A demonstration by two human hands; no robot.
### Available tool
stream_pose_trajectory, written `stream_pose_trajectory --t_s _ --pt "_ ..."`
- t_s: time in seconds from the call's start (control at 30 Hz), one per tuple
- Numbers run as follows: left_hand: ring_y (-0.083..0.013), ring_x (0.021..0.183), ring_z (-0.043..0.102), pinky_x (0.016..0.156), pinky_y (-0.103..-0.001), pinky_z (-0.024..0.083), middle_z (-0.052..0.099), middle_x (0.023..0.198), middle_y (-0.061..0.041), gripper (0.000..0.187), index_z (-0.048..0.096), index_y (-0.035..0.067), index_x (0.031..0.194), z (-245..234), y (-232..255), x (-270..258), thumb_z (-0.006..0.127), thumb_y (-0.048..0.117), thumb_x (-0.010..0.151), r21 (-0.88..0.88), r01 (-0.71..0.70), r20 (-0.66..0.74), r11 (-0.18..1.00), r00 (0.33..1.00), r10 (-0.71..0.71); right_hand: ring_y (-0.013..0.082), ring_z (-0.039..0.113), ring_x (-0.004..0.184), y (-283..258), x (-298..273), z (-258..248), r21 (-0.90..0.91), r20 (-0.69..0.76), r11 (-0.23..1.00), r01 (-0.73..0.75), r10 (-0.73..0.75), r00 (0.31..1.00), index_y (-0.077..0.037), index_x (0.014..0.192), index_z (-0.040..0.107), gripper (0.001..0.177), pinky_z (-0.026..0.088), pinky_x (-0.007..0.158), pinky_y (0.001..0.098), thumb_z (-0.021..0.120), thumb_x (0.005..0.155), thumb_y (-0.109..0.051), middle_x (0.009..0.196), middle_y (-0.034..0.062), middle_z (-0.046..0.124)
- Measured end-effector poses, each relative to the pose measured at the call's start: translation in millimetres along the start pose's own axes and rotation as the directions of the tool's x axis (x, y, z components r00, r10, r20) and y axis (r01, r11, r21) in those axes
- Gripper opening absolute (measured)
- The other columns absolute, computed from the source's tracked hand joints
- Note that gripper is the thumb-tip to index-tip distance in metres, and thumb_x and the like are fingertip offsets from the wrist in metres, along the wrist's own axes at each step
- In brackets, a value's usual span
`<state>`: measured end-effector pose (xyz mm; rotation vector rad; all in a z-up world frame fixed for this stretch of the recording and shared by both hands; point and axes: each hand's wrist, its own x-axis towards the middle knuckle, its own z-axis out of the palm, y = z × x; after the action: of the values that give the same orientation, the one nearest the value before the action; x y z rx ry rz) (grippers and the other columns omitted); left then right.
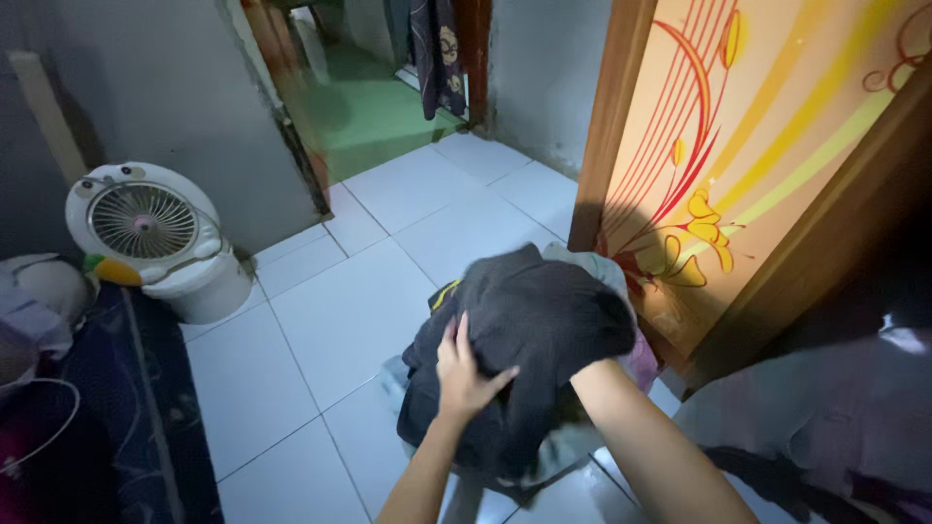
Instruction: The person sits on the floor and folds several towels one by one, including a green towel, a purple towel, and a blue-and-white striped towel. Each towel is smoothed, folded into a neat rectangle, and placed into a growing stack.
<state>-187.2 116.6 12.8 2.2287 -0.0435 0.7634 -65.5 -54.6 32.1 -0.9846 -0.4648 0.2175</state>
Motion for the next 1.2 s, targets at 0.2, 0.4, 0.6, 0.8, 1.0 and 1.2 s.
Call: stream_pose_trajectory --t_s 0.2,0.4,0.6,0.8,1.0,1.2 --pt "-0.0462 0.091 0.068 0.085 -0.052 0.055 0.068 0.096 -0.03 0.045 0.061 0.008 0.138 -4 -129 74 0.051 0.006 0.094 0.071 0.418 -0.288 0.906 0.878 -0.382 0.0163 0.063 0.113 -50 39 -13 -0.061 -0.091 0.989 0.137 -0.142 0.986 -0.012 0.13 0.065 0.047 0.049 0.098 0.0295 0.05 0.085 -0.008 0.123 0.0025 0.068" --pt "-0.0338 0.12 0.063 0.103 -0.04 0.047 0.066 0.128 -0.023 0.036 0.057 -0.002 0.133 -39 -159 145 0.053 0.01 0.099 -0.308 0.05 -0.383 0.95 0.908 -0.172 0.0141 0.068 0.1 -56 99 -121 -0.466 -0.386 0.885 -0.017 -0.186 0.904 -0.01 0.123 0.07 0.062 0.053 0.089 0.026 0.042 0.073 0.014 0.108 -0.0004 0.074" --pt "-0.0394 0.12 0.061 0.102 -0.047 0.051 0.065 0.126 -0.024 0.064 0.063 0.013 0.132 37 -162 63 0.074 0.046 0.078 0.277 0.195 0.706 0.941 0.623 -0.337 0.0183 0.06 0.099 -30 2 -184 -0.866 -0.255 0.443 0.23 -0.789 0.559 0.0 0.115 0.064 0.023 0.05 0.09 0.0305 0.054 0.096 0.01 0.105 0.0091 0.062" --pt "-0.043 0.151 0.021 0.116 -0.06 0.032 0.024 0.163 -0.022 0.092 0.033 0.011 0.154 108 -112 5 0.071 0.057 0.085 0.577 0.214 0.468 0.788 0.704 -0.534 0.0359 0.053 0.126 -104 -139 -187 -0.926 -0.05 -0.154 -0.344 -0.855 0.517 -0.005 0.123 0.055 0.024 0.046 0.109 0.0503 0.064 0.102 -0.012 0.13 0.0155 0.055" --pt "-0.0404 0.156 0.009 0.119 -0.066 0.02 0.019 0.166 -0.021 0.092 0.032 0.01 0.154 136 -39 -9 0.072 0.054 0.084 0.57 0.165 0.411 0.805 0.791 -0.453 0.0585 0.019 0.148 -174 -191 -218 -0.41 -0.699 -0.24 -0.88 -0.537 0.473 -0.034 0.15 0.048 0.099 0.027 0.107 0.0794 0.087 0.061 -0.051 0.164 0.0288 0.024" --pt "-0.0425 0.153 0.004 0.116 -0.07 0.016 0.014 0.166 -0.02 0.088 0.033 0.02 0.154 162 43 -39 0.077 0.039 0.08 0.455 0.05 0.477 0.889 0.829 -0.291 0.0377 0.062 0.122 -177 -227 -250 -0.636 -0.598 -0.271 -0.722 -0.417 0.684 -0.024 0.123 0.073 0.036 0.05 0.105 0.0516 0.07 0.089 -0.035 0.129 0.0131 0.07"
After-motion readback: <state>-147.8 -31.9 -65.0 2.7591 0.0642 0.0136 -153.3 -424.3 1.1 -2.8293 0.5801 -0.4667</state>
